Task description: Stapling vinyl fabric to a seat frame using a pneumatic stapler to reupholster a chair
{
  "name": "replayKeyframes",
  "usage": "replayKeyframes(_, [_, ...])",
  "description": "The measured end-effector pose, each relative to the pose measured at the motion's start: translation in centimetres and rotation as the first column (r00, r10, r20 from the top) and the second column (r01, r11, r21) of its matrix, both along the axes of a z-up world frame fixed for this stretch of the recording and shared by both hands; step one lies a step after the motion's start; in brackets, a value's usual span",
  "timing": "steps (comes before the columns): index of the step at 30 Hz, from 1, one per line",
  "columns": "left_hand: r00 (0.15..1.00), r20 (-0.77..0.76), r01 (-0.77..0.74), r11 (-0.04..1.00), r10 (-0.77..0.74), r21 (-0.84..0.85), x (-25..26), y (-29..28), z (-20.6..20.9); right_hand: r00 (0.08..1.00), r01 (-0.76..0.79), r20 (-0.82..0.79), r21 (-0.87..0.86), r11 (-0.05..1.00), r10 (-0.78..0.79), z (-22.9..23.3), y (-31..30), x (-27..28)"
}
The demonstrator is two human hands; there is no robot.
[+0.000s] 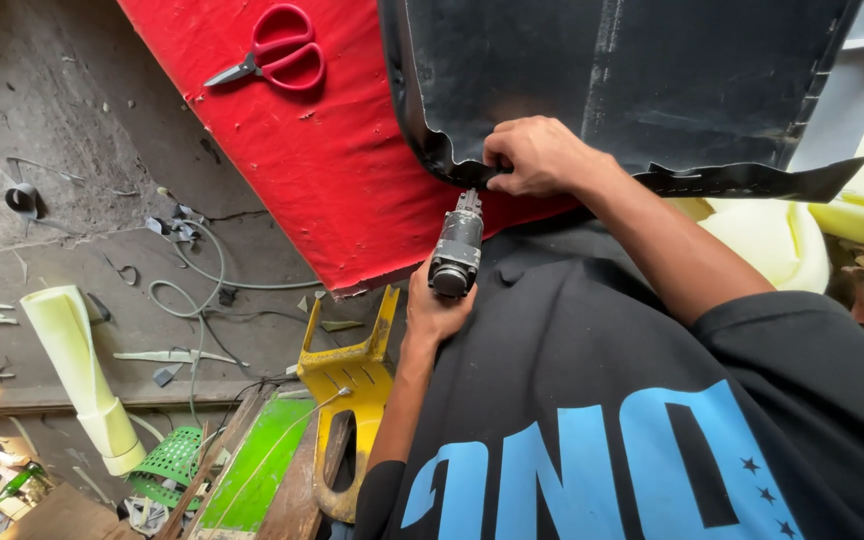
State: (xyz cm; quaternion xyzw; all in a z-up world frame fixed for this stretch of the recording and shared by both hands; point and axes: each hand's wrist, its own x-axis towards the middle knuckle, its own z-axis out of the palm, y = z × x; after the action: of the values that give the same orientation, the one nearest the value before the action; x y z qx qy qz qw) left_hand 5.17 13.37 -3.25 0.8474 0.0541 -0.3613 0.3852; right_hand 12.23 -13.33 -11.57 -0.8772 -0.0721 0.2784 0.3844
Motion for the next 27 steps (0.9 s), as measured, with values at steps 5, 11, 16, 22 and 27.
replayKeyframes(5, [0.998,0.009,0.063,0.998,-0.062,-0.013,1.8,-2.8,2.4,0.981,0.102,-0.178,0.159,0.982,-0.073,-1.7,-0.6,1.0])
replayKeyframes(11, [0.999,-0.015,0.030,0.999,-0.030,0.022,1.2,-3.5,0.7,0.961,0.167,-0.257,0.251,0.954,-0.100,-2.8,-1.1,1.2])
replayKeyframes(16, [0.994,0.069,0.089,0.996,-0.090,0.022,-0.5,-2.5,-0.8,0.982,0.065,-0.191,0.276,0.959,-0.012,-2.6,-1.6,1.6])
replayKeyframes(22, [0.996,-0.032,0.086,0.996,-0.086,0.008,-0.7,-3.2,0.4,0.982,0.073,-0.187,0.277,0.958,-0.020,-2.4,-1.7,1.2])
replayKeyframes(27, [0.995,0.000,0.100,0.987,-0.100,0.124,-1.5,-4.0,-1.2,0.986,0.080,-0.161,0.292,0.953,-0.034,-2.6,-1.7,0.9])
